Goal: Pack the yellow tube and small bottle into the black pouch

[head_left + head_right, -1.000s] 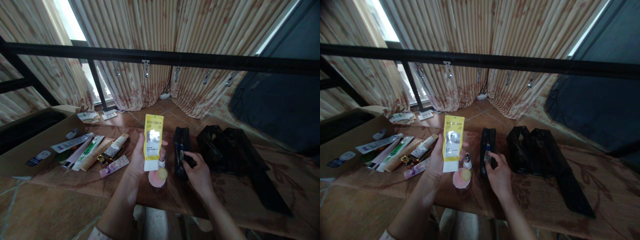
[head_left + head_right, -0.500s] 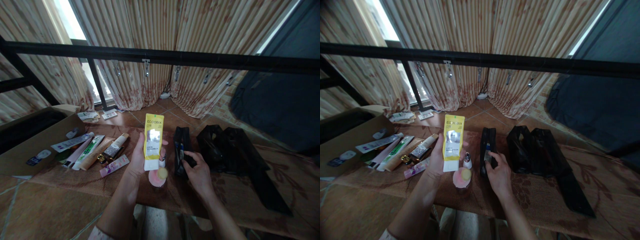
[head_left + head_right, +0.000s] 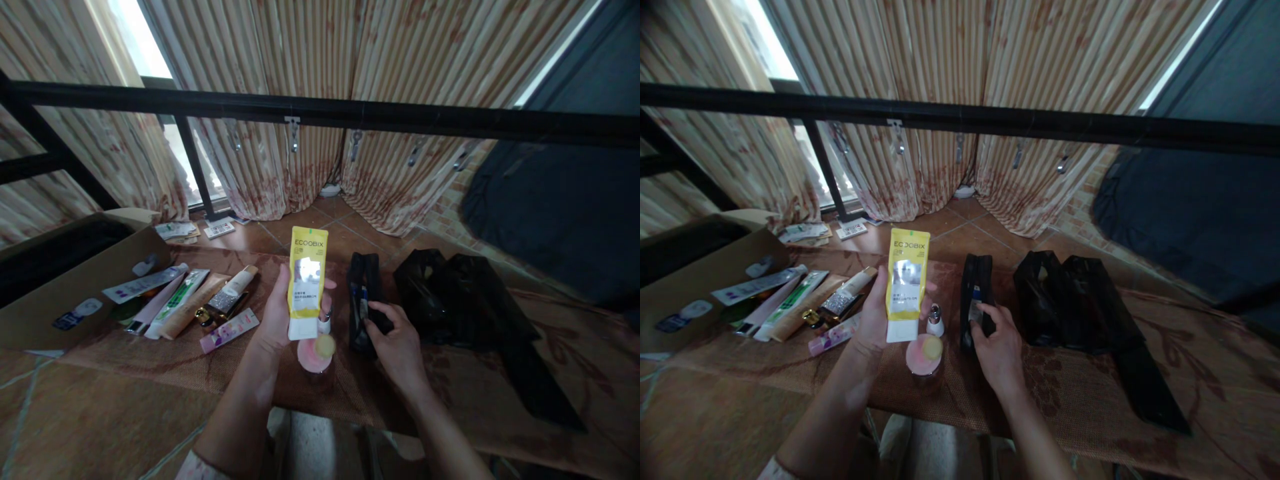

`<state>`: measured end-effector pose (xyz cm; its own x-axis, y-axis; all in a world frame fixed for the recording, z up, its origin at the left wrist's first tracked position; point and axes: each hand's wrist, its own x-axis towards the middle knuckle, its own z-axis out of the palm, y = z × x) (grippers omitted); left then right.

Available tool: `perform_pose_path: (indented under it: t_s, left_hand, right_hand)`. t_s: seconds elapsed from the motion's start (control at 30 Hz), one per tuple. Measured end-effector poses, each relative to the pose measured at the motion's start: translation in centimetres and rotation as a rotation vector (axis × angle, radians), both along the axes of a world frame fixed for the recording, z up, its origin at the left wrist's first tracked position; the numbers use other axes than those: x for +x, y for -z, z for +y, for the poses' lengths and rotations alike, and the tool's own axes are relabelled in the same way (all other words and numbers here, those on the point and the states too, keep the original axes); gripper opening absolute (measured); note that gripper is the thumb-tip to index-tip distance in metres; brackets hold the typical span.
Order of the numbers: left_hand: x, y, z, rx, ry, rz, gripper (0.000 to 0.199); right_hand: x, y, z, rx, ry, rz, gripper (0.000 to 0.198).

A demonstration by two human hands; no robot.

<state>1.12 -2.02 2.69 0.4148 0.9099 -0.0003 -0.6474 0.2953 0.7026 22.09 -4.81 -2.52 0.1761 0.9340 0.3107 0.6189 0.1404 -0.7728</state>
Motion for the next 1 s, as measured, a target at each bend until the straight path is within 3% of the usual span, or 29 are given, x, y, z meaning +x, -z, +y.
perform_pose_path:
  t_s: [1.0]
  left_hand:
    - [-0.04,-0.1,-0.02,-0.02,-0.007,-0.002,0.082]
  right_hand:
    - [0.0,-0.01,0.02,-0.025,0.0,0.006,0.031]
